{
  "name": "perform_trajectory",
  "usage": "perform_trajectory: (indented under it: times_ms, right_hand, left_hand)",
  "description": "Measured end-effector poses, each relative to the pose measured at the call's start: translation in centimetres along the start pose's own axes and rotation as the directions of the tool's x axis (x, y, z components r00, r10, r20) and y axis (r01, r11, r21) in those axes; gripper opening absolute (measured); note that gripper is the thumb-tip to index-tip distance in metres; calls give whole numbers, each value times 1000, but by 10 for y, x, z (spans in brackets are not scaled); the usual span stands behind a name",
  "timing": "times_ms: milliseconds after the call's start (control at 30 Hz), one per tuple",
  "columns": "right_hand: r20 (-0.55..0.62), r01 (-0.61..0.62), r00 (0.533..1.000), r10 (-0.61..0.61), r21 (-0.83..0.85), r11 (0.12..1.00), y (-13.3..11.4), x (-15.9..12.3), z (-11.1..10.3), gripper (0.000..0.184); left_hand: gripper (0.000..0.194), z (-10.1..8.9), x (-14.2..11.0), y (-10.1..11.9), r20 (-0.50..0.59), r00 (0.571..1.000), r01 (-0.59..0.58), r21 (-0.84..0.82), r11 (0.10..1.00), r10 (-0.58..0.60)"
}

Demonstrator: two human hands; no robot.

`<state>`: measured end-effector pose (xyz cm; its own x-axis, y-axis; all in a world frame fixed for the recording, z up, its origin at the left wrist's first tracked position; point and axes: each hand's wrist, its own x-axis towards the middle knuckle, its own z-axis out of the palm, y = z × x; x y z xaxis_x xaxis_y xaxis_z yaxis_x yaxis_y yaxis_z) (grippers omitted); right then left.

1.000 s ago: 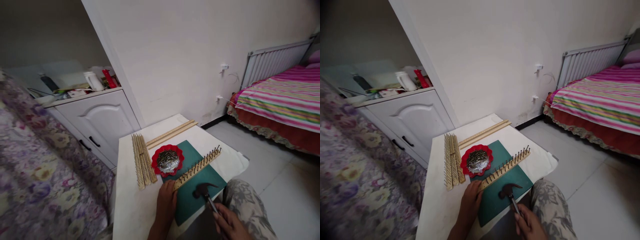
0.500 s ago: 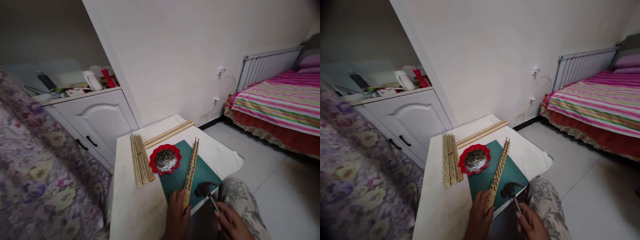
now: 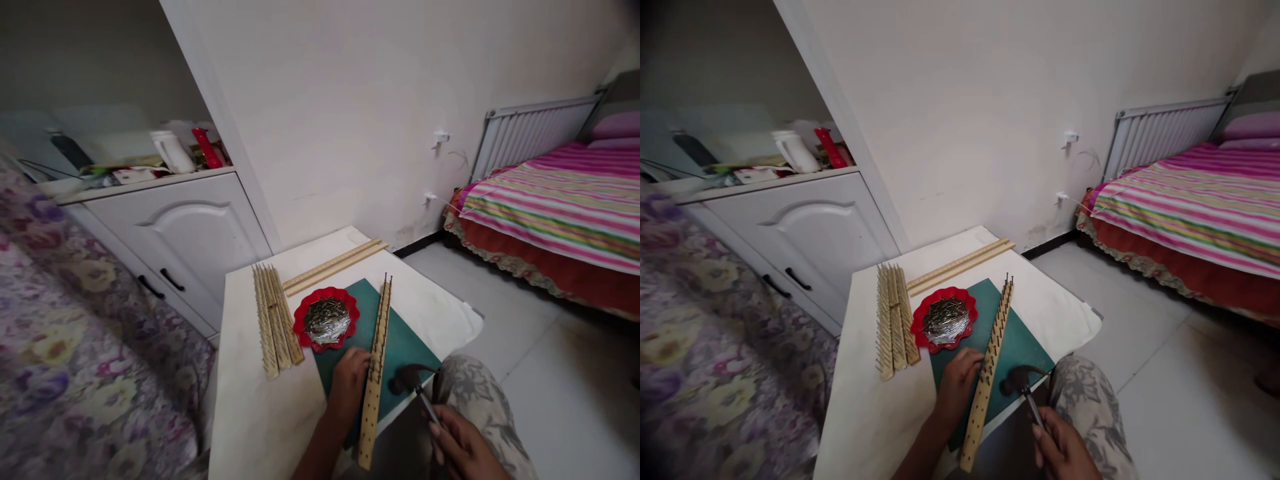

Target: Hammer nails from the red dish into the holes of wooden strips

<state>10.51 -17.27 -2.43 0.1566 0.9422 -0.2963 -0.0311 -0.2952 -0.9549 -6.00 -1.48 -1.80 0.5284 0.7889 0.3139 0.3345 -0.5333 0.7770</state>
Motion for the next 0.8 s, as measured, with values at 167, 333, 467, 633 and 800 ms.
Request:
perform_trajectory:
  times_ms: [167,333,467,633,800]
  right_hand:
    - [-17,-8,1000,8,7,1000,0,1,0,43]
    - [-6,-25,1000,25,-2,1000,-3,1,0,44]
    - [-5,-15,1000,15,5,1000,-4,0,1,44]
    - [3,-19,1000,19,-12,1000,-2,2,1,46]
    - [-14,0,1000,0,-39,999,2,3,2,50]
  left_hand:
    - [26,5,4,-10,21,1000,-8,-43,999,9]
    - [25,4,7,-9,51,999,-8,-65,998,11]
    - [25,5,8,-12,61,998,-19,-67,998,23]
    - [23,8,10,-16,62,997,-37,-46,998,40]
    - [19,10,12,-14,35,999,-20,-32,999,21]
